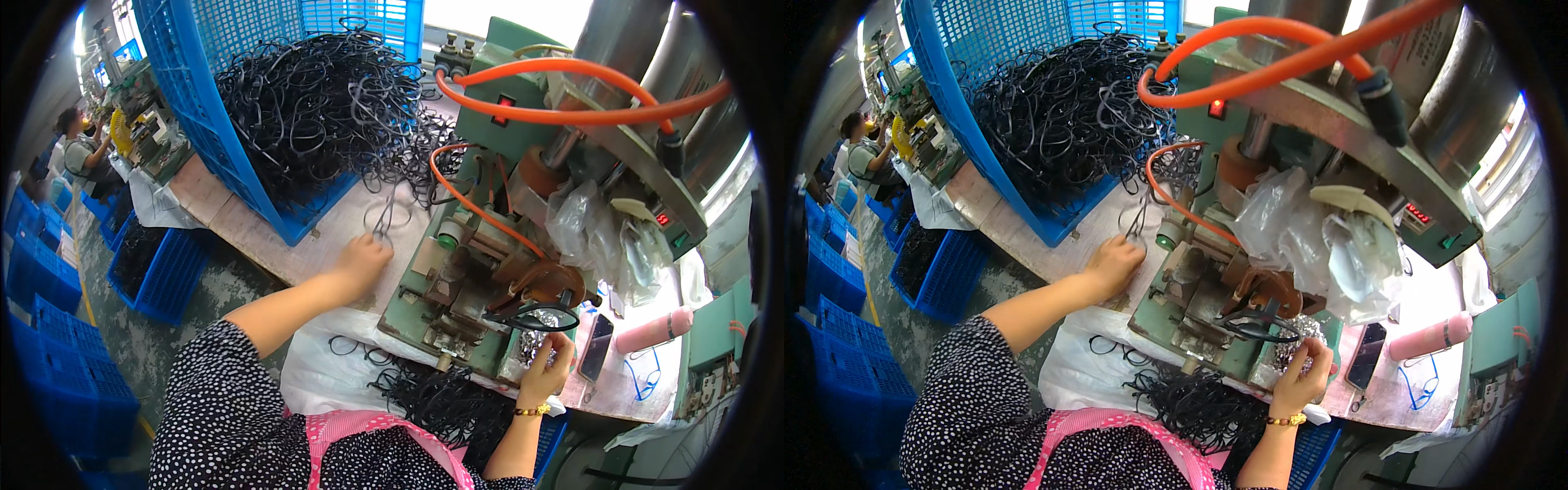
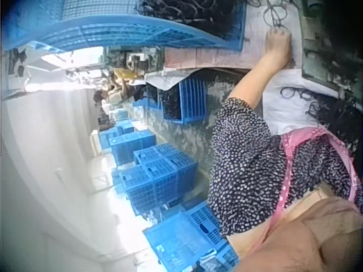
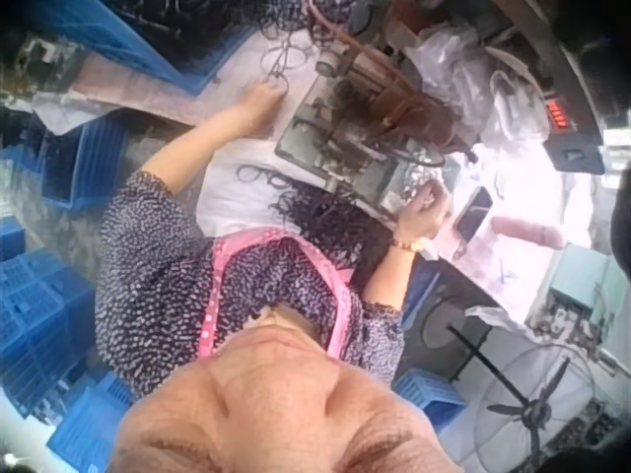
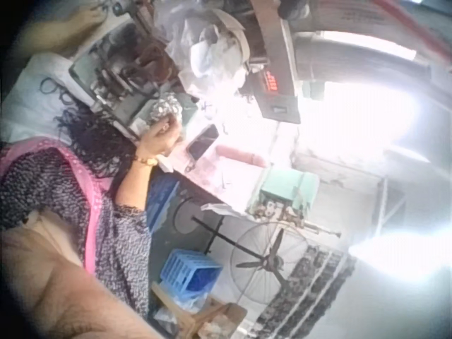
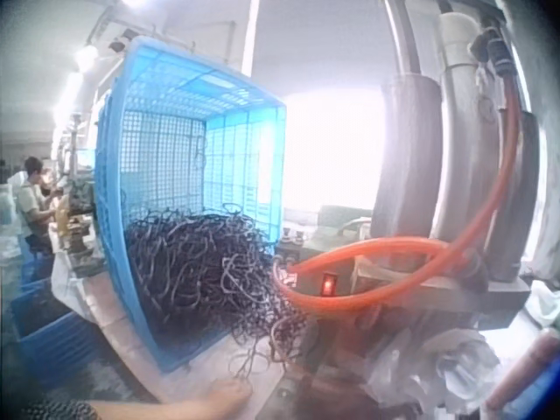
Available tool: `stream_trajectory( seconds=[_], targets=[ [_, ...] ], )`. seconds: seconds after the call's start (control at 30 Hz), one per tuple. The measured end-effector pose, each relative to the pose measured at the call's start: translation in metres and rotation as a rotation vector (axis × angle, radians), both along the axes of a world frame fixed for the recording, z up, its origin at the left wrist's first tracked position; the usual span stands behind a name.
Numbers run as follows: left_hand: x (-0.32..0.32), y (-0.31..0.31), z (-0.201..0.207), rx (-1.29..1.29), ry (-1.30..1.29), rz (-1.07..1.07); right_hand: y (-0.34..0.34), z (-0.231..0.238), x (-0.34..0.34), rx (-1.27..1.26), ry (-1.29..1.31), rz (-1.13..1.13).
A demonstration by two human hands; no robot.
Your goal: The person repeatedly picks black cables from a blue bin, places them into a press machine, and adds small metal components from a tray. The person operates the machine to crimp the components onto the cables and then drops the finished items onto a pile on the table.
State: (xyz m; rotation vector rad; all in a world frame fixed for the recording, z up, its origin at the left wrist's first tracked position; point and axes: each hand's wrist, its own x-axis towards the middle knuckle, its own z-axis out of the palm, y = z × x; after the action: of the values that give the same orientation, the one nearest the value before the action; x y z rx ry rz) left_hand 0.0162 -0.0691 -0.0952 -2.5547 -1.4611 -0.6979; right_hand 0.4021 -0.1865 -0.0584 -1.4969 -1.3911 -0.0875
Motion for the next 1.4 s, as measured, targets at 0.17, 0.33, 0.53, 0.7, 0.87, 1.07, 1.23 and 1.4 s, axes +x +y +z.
stream_trajectory(
  seconds=[0.17, 0.33, 0.53, 0.7, 0.87, 1.07, 1.23, 1.4],
  targets=[
    [-0.013, -0.076, 0.017, -0.065, 0.029, -0.097, 0.000, 0.001, 0.004, -0.023, 0.035, 0.008],
    [-0.013, -0.097, 0.031, -0.049, 0.049, -0.068, -0.001, -0.005, 0.004, -0.042, 0.136, 0.045],
    [-0.023, -0.083, 0.046, -0.036, -0.341, 0.053, -0.002, -0.003, 0.005, -0.032, 0.059, 0.094],
    [-0.040, -0.042, 0.040, -0.032, 0.037, 0.174, -0.003, 0.003, 0.003, -0.014, -0.032, 0.071],
    [-0.054, -0.027, 0.030, -0.147, 0.251, 0.168, -0.004, 0.004, 0.008, -0.023, -0.018, 0.064],
    [-0.066, -0.043, 0.065, 0.093, -0.093, 0.162, -0.004, 0.018, -0.007, -0.011, 0.208, 0.104],
    [-0.015, -0.074, 0.130, -0.291, -1.079, 0.111, -0.011, 0.056, -0.052, -0.014, 0.475, 0.341],
    [0.050, -0.091, 0.179, -0.196, -1.217, -0.326, 0.002, 0.078, -0.101, -0.013, 0.696, 0.548]
  ],
)
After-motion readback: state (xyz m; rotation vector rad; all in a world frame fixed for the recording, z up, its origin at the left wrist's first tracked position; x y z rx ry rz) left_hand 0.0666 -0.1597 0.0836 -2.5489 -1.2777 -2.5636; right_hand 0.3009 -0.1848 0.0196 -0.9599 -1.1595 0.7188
